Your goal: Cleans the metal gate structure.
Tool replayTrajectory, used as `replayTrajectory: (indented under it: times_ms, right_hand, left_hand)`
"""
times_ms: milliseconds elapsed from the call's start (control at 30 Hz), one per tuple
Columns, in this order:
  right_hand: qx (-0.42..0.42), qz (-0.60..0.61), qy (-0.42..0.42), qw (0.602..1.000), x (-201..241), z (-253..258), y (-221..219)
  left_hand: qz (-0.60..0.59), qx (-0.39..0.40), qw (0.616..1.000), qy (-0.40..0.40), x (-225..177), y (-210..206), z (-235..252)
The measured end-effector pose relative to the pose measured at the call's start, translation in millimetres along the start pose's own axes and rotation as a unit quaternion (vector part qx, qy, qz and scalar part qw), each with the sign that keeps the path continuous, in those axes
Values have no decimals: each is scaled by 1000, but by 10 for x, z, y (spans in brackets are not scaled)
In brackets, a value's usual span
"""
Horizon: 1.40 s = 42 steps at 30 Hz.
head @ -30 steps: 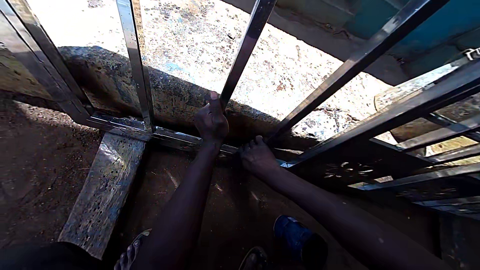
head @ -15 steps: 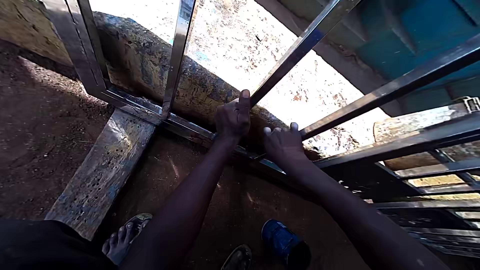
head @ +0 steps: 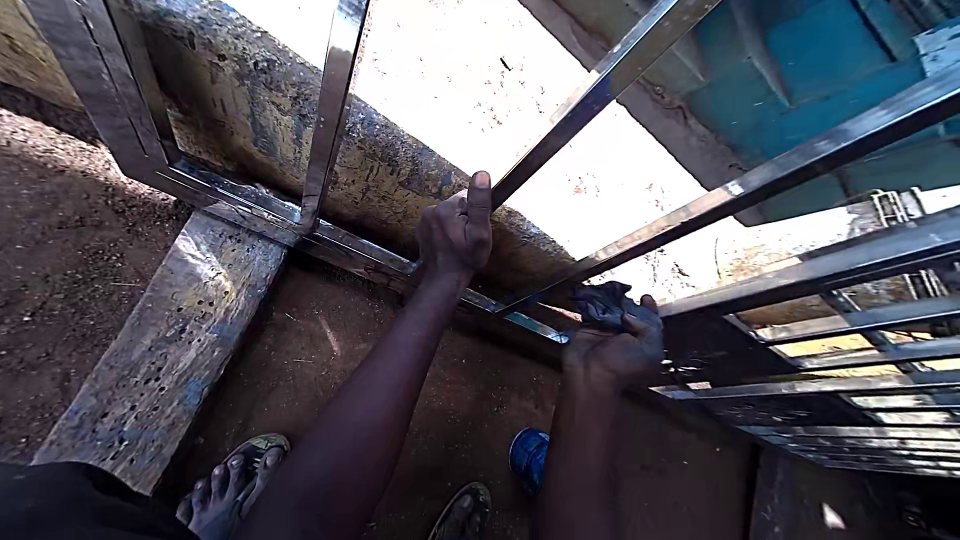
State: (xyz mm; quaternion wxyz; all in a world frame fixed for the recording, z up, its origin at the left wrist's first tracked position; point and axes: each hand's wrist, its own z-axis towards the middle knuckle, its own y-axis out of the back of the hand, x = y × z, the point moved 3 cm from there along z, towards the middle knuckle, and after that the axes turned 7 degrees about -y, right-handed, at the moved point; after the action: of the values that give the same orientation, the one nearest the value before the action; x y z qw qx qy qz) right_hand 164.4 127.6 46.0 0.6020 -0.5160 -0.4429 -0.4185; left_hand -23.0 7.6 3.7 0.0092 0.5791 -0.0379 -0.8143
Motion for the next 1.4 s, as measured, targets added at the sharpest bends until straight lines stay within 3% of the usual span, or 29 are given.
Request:
replayTrajectory:
  times_ms: [100, 200, 300, 467, 633, 833, 933, 1067, 1233, 1400]
  right_hand:
    - [15, -40, -76, 996, -507, -252, -27]
    - [74, -194, -52, 977, -904, -426, 157]
    - [145, -331, 1, 932, -969, -487, 351]
    - [106, -564, 195, 795, -971, -322, 212]
    - [103, -668, 214, 705, -978, -284, 126]
    - [231, -596, 334, 693, -990, -128, 318]
    - [225, -565, 387, 693, -1063, -126, 450]
    - [180, -535, 365, 741, -1146, -212, 420]
    - [137, -588, 357, 713, -1132, -246, 324]
    - [66, -663, 249, 703, -1046, -257, 116]
  left_hand:
    - [-10, -3, 1000, 0, 9, 2, 3]
    - [-11, -3, 1000, 5, 20, 6, 1]
    - [-3, -11, 1000, 4, 9, 6, -1]
    - [3, -17, 1000, 5, -11, 3, -12]
    - [-1, -13, 1000, 4, 14, 0, 4]
    - [-6, -18, 1000, -4, 24, -11, 15]
    - [0, -15, 1000, -3, 9, 2, 11]
    - [2, -20, 1000, -3, 8, -5, 5]
    - [-1, -25, 1000, -12, 22, -15, 6]
    - [1, -22, 1000, -14, 8, -15, 2]
